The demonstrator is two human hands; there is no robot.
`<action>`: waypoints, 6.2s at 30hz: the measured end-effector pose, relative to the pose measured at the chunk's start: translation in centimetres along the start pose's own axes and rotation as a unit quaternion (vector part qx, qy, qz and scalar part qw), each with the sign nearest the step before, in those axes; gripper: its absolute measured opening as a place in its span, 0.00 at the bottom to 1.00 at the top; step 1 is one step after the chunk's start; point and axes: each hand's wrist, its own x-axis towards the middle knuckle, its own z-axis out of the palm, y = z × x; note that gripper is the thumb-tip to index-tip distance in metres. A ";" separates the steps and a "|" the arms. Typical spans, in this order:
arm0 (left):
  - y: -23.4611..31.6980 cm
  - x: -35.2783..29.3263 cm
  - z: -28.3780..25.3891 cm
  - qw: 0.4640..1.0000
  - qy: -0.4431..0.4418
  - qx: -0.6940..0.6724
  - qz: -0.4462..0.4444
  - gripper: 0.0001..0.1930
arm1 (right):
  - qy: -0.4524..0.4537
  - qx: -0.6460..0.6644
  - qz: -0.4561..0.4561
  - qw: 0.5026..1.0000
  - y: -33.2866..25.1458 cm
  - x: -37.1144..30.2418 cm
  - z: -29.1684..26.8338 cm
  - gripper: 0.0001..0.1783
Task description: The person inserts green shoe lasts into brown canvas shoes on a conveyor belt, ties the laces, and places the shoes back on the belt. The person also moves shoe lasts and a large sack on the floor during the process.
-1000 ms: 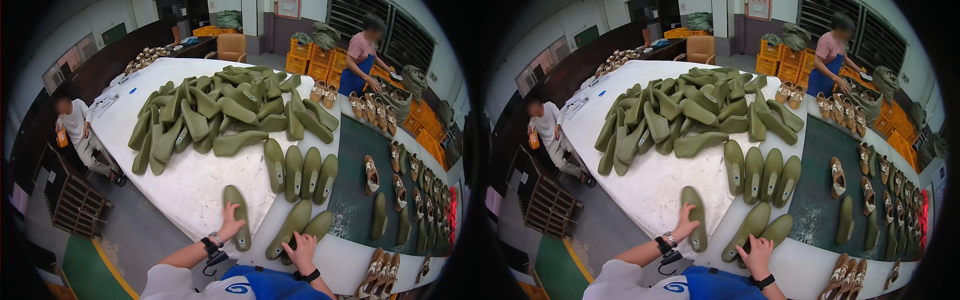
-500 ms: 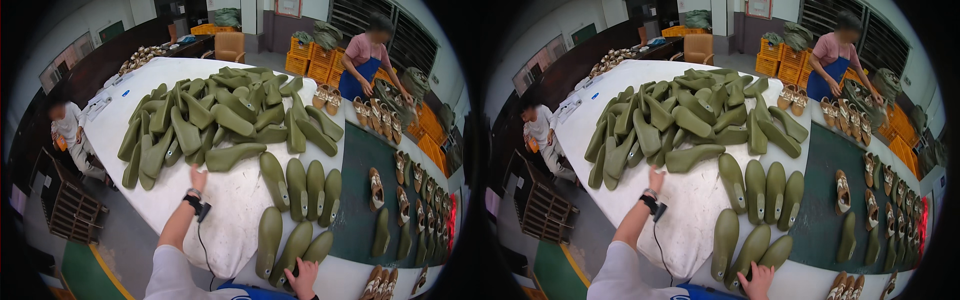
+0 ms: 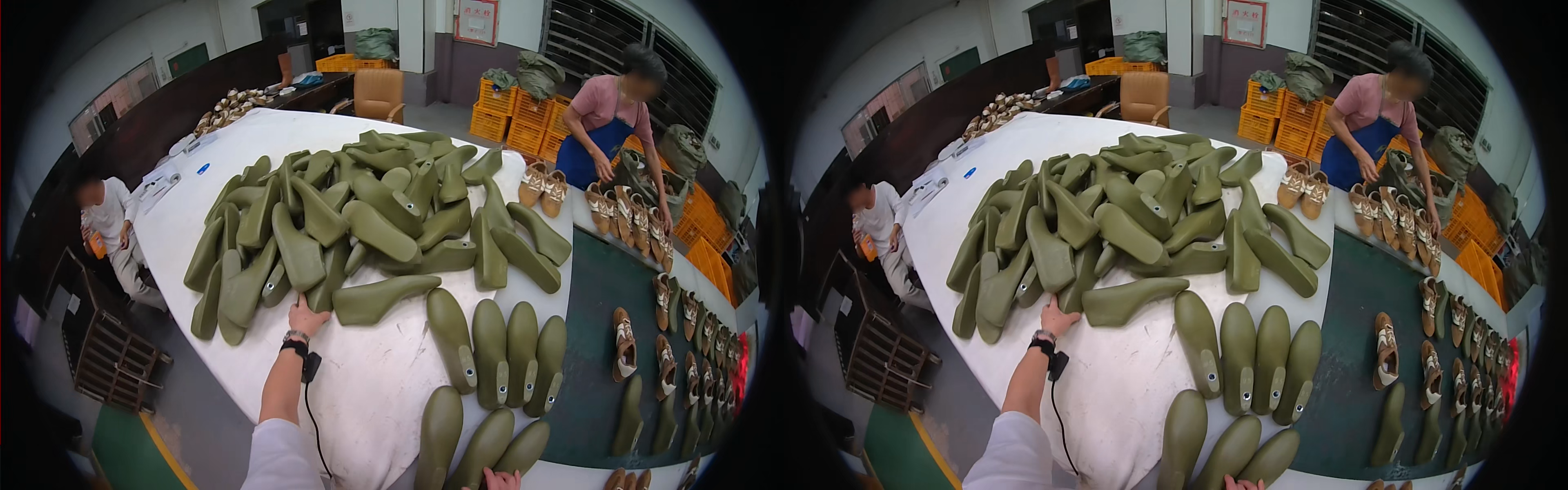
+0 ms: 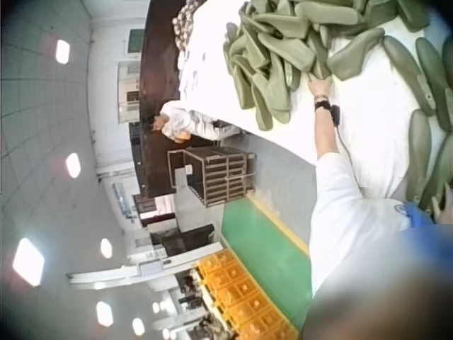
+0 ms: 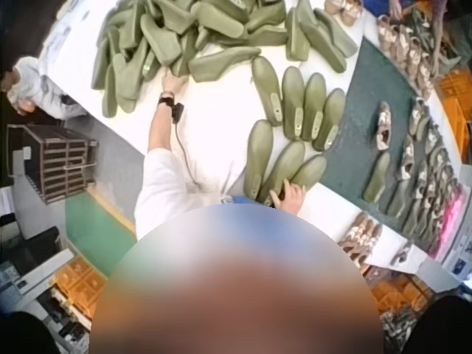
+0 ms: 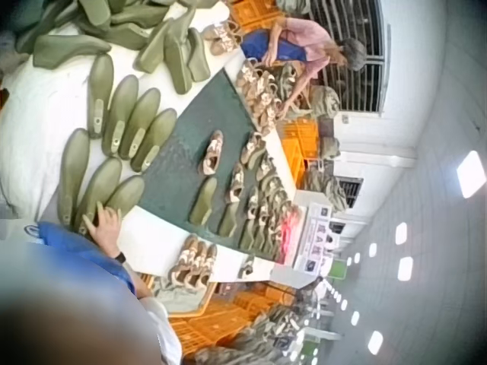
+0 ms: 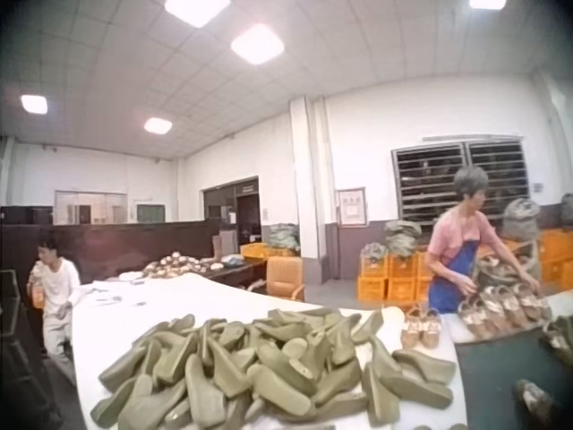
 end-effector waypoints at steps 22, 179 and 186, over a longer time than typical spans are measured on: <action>16.9 -20.1 -6.5 0.468 -0.528 -0.696 -0.134 0.31 | 0.048 0.047 0.000 0.998 0.8 -0.4 0.2 0.27; 29.5 -29.4 -10.6 0.868 -0.324 -0.249 0.284 0.45 | 0.089 -0.133 0.110 0.981 20.0 4.8 -20.7 0.26; 37.4 -29.4 -0.8 0.798 -0.488 -0.303 0.181 0.47 | -0.064 0.084 0.275 0.956 10.6 15.6 -13.6 0.41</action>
